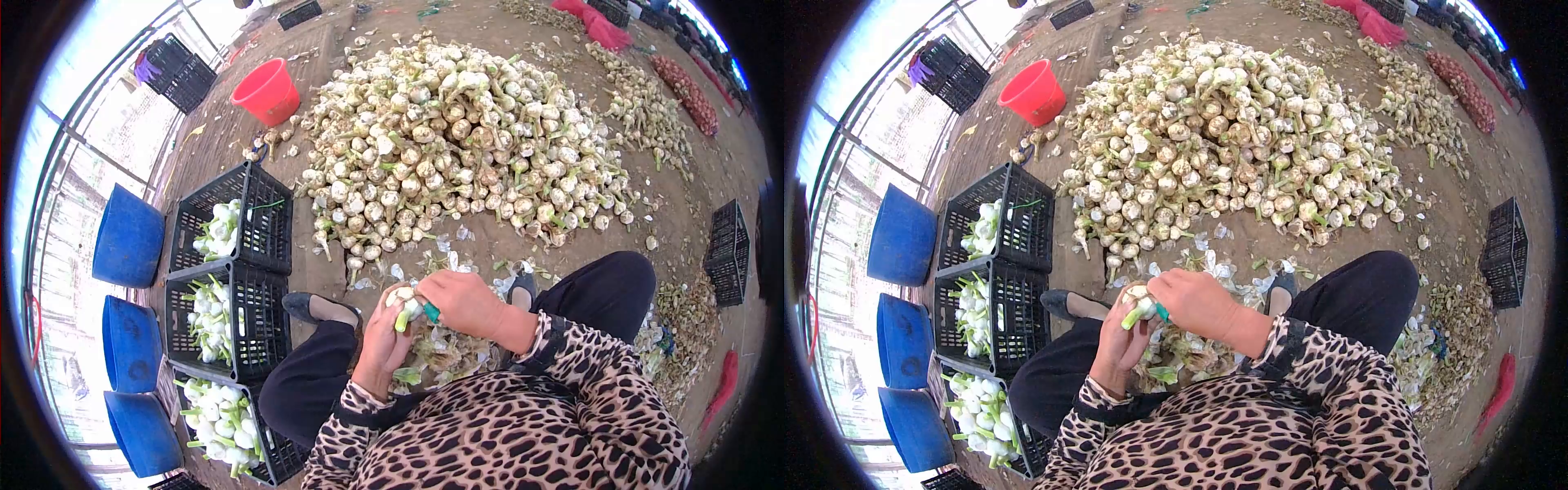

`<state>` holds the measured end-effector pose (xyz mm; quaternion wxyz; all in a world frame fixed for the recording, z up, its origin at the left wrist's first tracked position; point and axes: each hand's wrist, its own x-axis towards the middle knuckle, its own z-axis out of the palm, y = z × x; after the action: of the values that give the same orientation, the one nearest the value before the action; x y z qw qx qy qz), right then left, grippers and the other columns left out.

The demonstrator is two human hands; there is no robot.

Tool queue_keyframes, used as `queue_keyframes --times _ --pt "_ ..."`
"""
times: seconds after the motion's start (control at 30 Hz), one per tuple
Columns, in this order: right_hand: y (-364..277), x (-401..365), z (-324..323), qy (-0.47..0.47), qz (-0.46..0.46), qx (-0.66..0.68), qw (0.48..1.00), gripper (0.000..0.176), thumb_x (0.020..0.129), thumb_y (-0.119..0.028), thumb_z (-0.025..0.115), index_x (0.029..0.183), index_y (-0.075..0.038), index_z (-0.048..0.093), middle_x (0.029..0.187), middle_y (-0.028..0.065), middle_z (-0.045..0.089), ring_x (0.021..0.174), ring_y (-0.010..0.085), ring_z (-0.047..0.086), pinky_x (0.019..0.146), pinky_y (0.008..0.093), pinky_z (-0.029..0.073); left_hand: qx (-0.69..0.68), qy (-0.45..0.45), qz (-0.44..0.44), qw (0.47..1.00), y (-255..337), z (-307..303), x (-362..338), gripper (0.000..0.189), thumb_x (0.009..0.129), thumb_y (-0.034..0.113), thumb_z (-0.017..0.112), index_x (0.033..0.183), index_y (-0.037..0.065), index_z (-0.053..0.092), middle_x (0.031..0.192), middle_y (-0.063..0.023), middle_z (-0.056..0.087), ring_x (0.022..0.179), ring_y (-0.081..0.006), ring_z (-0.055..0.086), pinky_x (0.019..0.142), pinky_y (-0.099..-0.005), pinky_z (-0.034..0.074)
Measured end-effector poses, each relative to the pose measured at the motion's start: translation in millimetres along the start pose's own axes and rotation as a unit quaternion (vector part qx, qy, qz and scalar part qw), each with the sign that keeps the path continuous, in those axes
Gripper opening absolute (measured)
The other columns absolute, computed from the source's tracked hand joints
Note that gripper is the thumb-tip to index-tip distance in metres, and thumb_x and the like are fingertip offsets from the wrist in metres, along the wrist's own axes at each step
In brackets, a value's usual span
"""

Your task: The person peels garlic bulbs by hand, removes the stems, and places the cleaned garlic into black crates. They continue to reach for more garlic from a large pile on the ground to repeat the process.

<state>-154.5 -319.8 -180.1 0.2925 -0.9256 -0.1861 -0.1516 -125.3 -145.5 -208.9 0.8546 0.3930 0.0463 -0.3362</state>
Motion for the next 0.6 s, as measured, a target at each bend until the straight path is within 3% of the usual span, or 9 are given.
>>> queue_keyframes --times 0.1,0.2,0.3,0.4,0.43,0.47,0.53,0.6 --pt "2.1 2.0 1.1 0.016 0.022 -0.034 0.999 0.018 0.071 -0.008 0.058 0.087 -0.005 0.050 0.079 0.0075 0.057 0.077 0.0233 0.060 0.061 0.0330 0.051 -0.006 0.002 -0.026 1.000 2.5 1.4 -0.3 0.039 0.087 0.020 0.057 0.121 0.004 0.045 0.111 -0.0086 0.056 0.102 -0.0208 0.056 0.087 -0.0340 0.049" --pt "34.7 -1.5 13.6 -0.001 0.102 -0.128 0.987 0.016 0.073 -0.007 0.057 0.086 -0.004 0.050 0.082 0.0088 0.057 0.078 0.0246 0.060 0.064 0.0352 0.051 0.066 -0.062 -0.066 0.994 5.9 0.0 -6.1 0.041 0.087 0.021 0.059 0.121 0.004 0.045 0.111 -0.0085 0.056 0.098 -0.0207 0.058 0.081 -0.0331 0.051" --pt "44.2 -10.9 11.2 -0.057 0.184 -0.131 0.972 0.015 0.076 -0.009 0.058 0.088 -0.003 0.051 0.084 0.0116 0.058 0.079 0.0276 0.061 0.066 0.0385 0.050 0.072 -0.033 -0.053 0.995 7.5 4.0 -6.7 0.045 0.088 0.027 0.061 0.122 0.003 0.043 0.109 -0.0084 0.057 0.096 -0.0202 0.059 0.076 -0.0327 0.053" --pt "17.5 -4.7 -6.4 -0.008 0.192 0.219 0.957 0.014 0.078 -0.011 0.058 0.089 -0.004 0.053 0.087 0.0138 0.059 0.080 0.0313 0.060 0.067 0.0412 0.048 0.059 0.007 -0.016 0.998 1.0 0.6 -0.3 0.047 0.089 0.035 0.058 0.122 0.005 0.042 0.111 -0.0078 0.056 0.098 -0.0188 0.058 0.082 -0.0339 0.050" --pt "7.4 -3.1 -7.5 0.003 0.187 0.214 0.959 0.015 0.078 -0.012 0.059 0.090 -0.004 0.054 0.087 0.0138 0.059 0.080 0.0319 0.060 0.067 0.0410 0.048 0.060 0.012 -0.001 0.998 -2.2 -1.6 2.2 0.047 0.090 0.035 0.057 0.122 0.005 0.042 0.111 -0.0075 0.055 0.099 -0.0185 0.057 0.083 -0.0338 0.050" --pt "-3.1 -2.5 -7.4 0.017 0.182 0.209 0.961 0.016 0.078 -0.013 0.059 0.090 -0.004 0.054 0.087 0.0137 0.059 0.080 0.0325 0.060 0.067 0.0409 0.048 0.024 0.024 -0.017 0.999 -1.1 3.5 1.5 0.040 0.089 0.021 0.060 0.120 0.004 0.040 0.109 -0.0064 0.054 0.096 -0.0146 0.056 0.084 -0.0287 0.047" --pt "-3.3 -7.0 6.0 0.070 0.137 0.152 0.976 0.016 0.076 -0.012 0.060 0.090 -0.004 0.054 0.086 0.0134 0.059 0.079 0.0330 0.059 0.068 0.0402 0.048 0.041 0.008 0.016 0.999 -7.1 -2.4 3.6 0.043 0.089 0.022 0.061 0.122 0.006 0.038 0.111 -0.0063 0.054 0.100 -0.0163 0.056 0.085 -0.0304 0.047" --pt "-2.2 -9.1 9.3 0.065 0.104 0.110 0.986 0.016 0.075 -0.010 0.059 0.089 -0.004 0.054 0.086 0.0135 0.059 0.080 0.0321 0.059 0.068 0.0400 0.049 0.048 0.016 0.044 0.998 -10.8 -6.0 3.7 0.048 0.086 0.018 0.064 0.123 0.007 0.036 0.111 -0.0060 0.053 0.101 -0.0165 0.055 0.086 -0.0305 0.047"
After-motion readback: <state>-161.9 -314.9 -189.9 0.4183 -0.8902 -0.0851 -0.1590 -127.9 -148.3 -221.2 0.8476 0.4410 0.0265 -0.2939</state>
